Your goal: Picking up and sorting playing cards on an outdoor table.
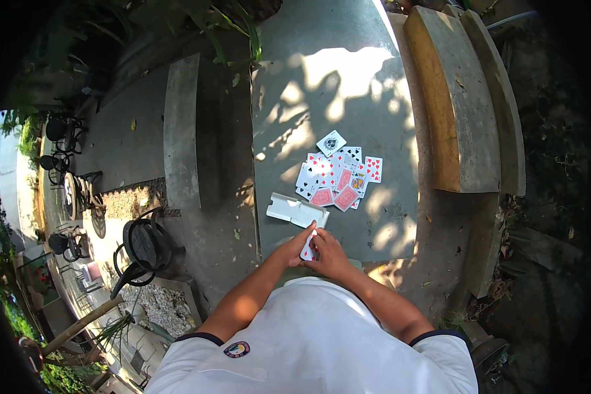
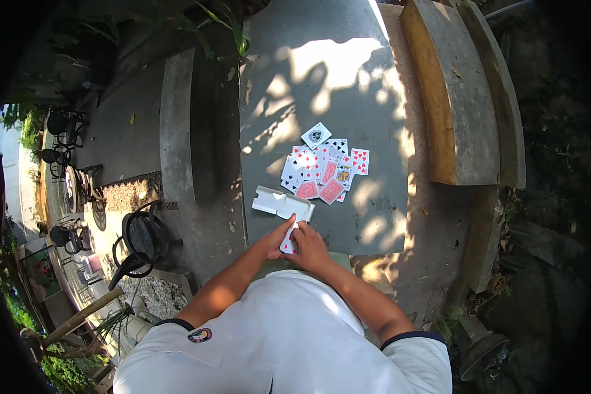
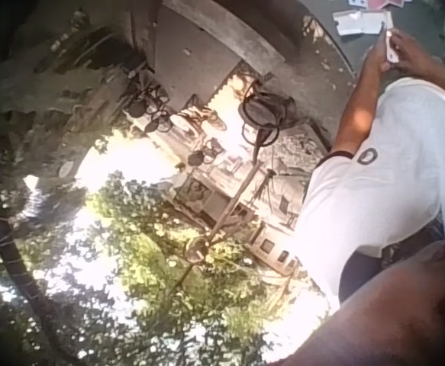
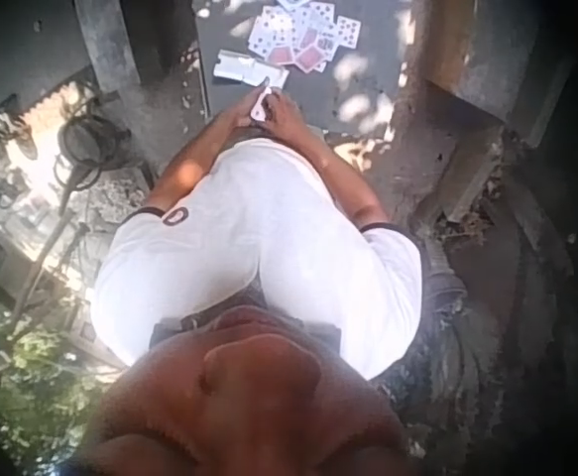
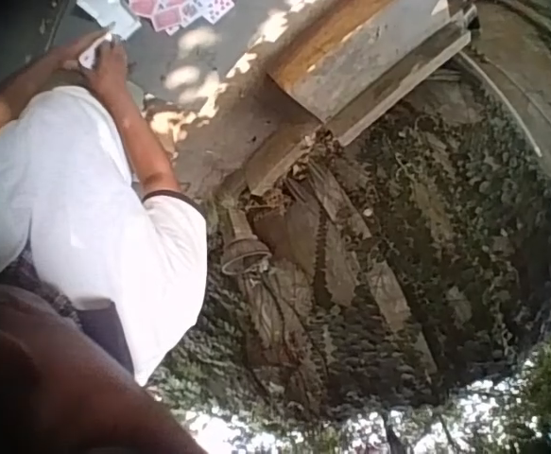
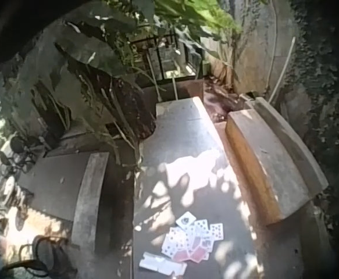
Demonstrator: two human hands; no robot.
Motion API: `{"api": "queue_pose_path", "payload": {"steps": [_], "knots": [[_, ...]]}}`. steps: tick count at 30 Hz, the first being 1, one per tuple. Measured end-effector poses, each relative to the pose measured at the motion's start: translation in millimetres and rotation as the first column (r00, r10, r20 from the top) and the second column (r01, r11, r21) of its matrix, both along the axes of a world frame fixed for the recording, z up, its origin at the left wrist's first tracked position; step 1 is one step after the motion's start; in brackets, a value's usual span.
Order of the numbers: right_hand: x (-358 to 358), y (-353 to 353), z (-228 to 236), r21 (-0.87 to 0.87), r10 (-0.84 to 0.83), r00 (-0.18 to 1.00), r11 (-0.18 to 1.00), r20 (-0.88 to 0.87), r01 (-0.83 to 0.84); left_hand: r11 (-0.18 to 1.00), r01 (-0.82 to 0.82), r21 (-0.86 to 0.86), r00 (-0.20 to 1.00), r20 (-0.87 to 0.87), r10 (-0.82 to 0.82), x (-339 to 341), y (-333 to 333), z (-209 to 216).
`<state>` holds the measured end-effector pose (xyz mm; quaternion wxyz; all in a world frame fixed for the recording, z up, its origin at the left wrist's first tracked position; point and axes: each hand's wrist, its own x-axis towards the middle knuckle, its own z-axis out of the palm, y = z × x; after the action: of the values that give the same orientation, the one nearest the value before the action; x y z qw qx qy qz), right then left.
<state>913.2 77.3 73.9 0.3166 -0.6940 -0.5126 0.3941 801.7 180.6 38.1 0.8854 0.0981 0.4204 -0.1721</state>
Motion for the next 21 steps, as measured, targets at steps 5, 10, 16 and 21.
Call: {"api": "queue_pose_path", "payload": {"steps": [5,10,16,21], "knots": [[-10.9,2.2,-1.0,-0.093,-0.135,0.973,0.989,-0.189,0.119,0.992,-0.095,-0.086,0.991,0.086,0.103,-29.3,5.4,-5.2],[-8.7,10.3,-34.1,-0.207,-0.074,0.968,0.978,-0.240,0.023,0.975,-0.157,-0.157,0.965,0.185,0.185,-68.6,3.6,-28.5],[67.4,32.6,-91.6,-0.355,-0.272,0.878,0.836,0.394,0.419,0.979,-0.202,-0.020,0.978,-0.054,0.200,-113.5,4.8,-19.6],[96.6,47.8,-109.7,-0.457,-0.149,0.784,0.740,0.603,0.493,0.937,-0.347,-0.026,0.930,-0.135,0.341,-138.4,0.3,-2.8]]}}
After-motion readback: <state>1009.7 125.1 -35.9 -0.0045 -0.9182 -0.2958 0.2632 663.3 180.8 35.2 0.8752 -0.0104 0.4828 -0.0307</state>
